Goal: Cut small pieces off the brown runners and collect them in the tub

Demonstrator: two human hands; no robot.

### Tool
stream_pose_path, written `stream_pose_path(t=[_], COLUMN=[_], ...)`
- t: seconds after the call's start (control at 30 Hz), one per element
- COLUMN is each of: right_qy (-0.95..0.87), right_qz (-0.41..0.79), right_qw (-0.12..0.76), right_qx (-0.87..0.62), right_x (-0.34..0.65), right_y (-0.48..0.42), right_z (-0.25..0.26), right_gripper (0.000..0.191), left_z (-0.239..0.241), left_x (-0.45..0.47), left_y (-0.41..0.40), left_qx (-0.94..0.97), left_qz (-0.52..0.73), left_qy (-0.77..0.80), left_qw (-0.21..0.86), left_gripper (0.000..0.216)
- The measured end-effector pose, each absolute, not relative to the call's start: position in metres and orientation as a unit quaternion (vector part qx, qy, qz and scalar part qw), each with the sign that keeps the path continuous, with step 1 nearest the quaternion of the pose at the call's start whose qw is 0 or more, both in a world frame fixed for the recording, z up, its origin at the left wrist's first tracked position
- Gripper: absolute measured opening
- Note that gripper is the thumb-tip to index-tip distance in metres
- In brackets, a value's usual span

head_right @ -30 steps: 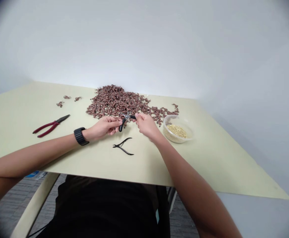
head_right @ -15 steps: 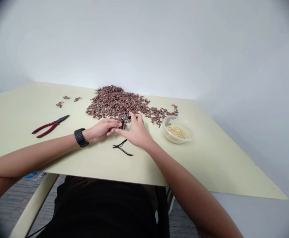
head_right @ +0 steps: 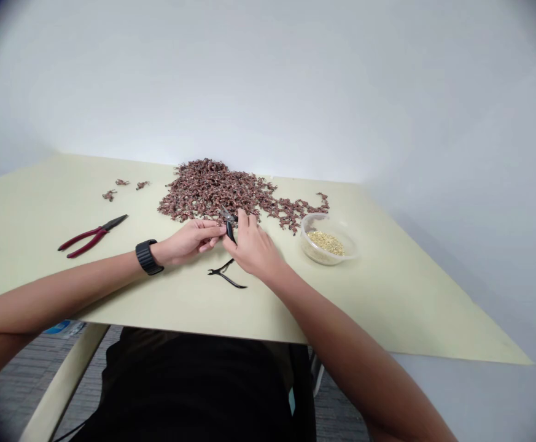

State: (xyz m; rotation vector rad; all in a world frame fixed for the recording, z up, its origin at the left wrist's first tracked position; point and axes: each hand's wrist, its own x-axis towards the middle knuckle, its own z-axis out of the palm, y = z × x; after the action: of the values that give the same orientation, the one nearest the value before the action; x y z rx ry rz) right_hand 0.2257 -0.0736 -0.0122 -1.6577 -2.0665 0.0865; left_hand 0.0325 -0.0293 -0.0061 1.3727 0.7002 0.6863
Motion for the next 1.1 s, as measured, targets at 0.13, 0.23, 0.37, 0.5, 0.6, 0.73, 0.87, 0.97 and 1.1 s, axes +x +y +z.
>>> stream_pose_path(t=[0.13,0.23,0.37,0.5,0.6,0.73,0.87,0.97,1.1], right_qy=[-0.75,-0.756,-0.765,-0.775,-0.789,-0.791,-0.79,-0.794,-0.796], right_qz=[0.052,0.112,0.139,0.11,0.108,0.095,0.093,0.095,0.097], right_qw=[0.26,0.255,0.254,0.26,0.244,0.224,0.232,0.231,0.227], right_qx=[-0.606,-0.592,-0.576,-0.565,-0.553,-0.561,-0.56,-0.554,-0.553], right_x=[0.231,0.236,0.237,0.236,0.236,0.234,0.234,0.236,0.237], right_y=[-0.07,-0.068,-0.069,-0.071,-0.072,-0.074,-0.074,-0.074,-0.074], right_z=[-0.013,-0.013,-0.011,-0.008,-0.006,-0.006,-0.005,-0.004,-0.003], right_gripper=[0.048,0.039,0.034,0.031,0.031,0.033,0.036,0.036,0.034], left_z=[-0.01,-0.015,-0.016,-0.014,-0.012,-0.013,-0.015,-0.015,-0.016], left_x=[0.032,0.031,0.03,0.029,0.029,0.029,0.029,0.029,0.029], left_y=[-0.025,-0.02,-0.015,-0.016,-0.019,-0.02,-0.021,-0.022,-0.021], left_qx=[0.634,0.629,0.664,0.7,0.721,0.742,0.758,0.761,0.757], left_qz=[0.344,0.388,0.396,0.383,0.377,0.372,0.364,0.363,0.362], left_qy=[0.327,0.336,0.326,0.329,0.338,0.342,0.343,0.343,0.347], left_qw=[0.61,0.584,0.544,0.505,0.474,0.441,0.419,0.416,0.418], left_gripper=[0.037,0.032,0.031,0.032,0.034,0.037,0.033,0.034,0.034])
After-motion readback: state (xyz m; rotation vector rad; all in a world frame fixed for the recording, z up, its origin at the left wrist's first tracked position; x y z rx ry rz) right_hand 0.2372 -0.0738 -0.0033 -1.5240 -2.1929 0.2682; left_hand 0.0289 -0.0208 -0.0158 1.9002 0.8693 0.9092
